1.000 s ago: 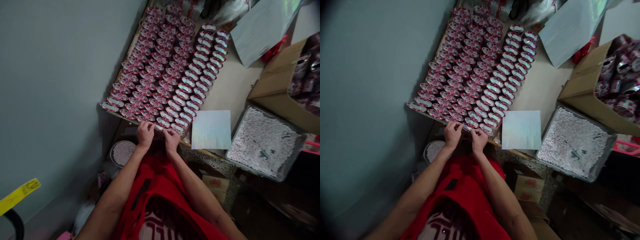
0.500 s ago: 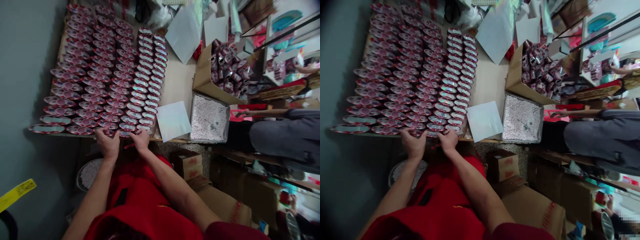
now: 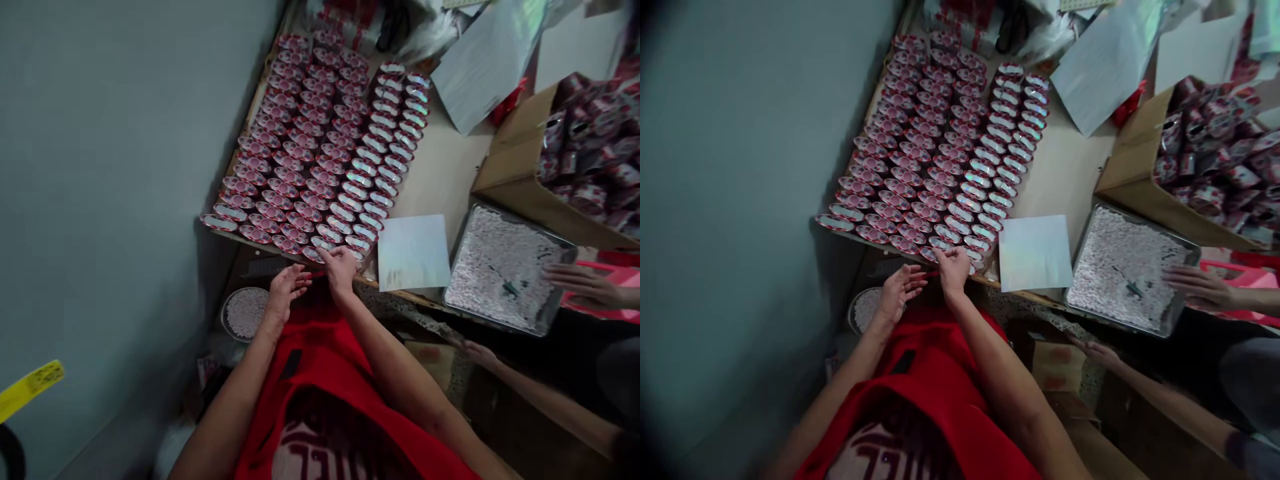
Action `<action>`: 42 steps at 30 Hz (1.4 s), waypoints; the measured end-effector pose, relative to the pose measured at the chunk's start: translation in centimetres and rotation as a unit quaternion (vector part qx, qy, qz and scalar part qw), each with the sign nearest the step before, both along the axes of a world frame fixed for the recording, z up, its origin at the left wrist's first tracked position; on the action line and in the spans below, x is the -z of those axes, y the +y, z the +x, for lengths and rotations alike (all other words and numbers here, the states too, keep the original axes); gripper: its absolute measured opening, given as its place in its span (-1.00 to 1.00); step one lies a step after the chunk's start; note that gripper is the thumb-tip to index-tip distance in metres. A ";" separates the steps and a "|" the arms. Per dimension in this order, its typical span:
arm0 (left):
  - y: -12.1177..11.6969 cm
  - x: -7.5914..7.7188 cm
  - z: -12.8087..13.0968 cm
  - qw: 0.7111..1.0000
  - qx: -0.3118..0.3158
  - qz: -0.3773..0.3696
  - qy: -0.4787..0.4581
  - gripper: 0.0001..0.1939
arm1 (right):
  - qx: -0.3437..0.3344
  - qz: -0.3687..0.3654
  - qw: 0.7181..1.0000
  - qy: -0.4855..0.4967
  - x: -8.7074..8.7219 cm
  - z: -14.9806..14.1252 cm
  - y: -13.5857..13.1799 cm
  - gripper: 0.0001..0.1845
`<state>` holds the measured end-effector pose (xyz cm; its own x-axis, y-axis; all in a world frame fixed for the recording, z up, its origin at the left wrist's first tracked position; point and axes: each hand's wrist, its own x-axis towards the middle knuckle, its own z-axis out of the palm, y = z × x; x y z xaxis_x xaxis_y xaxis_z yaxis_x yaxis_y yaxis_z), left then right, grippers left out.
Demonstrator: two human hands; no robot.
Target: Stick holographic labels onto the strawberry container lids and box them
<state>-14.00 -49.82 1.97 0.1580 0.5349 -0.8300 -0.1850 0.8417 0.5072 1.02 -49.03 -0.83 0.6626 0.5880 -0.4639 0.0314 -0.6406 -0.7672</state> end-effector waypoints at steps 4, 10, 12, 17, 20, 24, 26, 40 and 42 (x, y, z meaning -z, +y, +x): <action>-0.8 0.0 -0.3 0.998 -0.064 -0.013 -0.015 -0.36 | -0.017 -0.014 1.000 -0.002 0.1 -0.9 0.8 -0.60; -1.4 0.0 -0.8 0.992 -0.125 0.019 -0.029 -0.27 | -0.016 -0.028 0.999 -0.014 0.7 -1.3 1.1 -0.58; -1.7 0.0 -0.7 0.993 -0.108 0.047 -0.016 -0.29 | -0.014 -0.026 0.999 -0.013 1.1 -1.4 1.1 -0.58; -1.9 0.5 0.0 0.989 -0.071 0.093 0.094 -0.54 | -0.011 -0.026 1.000 -0.007 1.4 -1.7 1.5 -0.52; -1.5 0.6 -0.1 0.989 -0.086 0.076 0.092 -0.62 | -0.002 -0.006 1.000 0.030 0.7 -1.8 1.2 -0.47; -0.2 0.7 -1.3 0.989 -0.083 0.080 0.091 -0.58 | 0.007 0.055 0.981 0.184 -0.7 -2.1 -0.2 -0.44; 0.9 1.1 -2.1 0.987 -0.055 0.103 0.113 -0.61 | 0.014 0.068 0.969 0.236 -0.9 -2.4 -1.0 -0.37; 8.7 4.7 -3.4 0.726 0.255 0.399 0.499 -0.87 | -0.038 0.084 0.996 0.014 3.1 -4.9 2.6 -0.63; 8.6 4.9 -3.3 0.724 0.256 0.397 0.503 -0.86 | -0.056 0.080 0.995 -0.010 3.0 -5.0 2.6 -0.68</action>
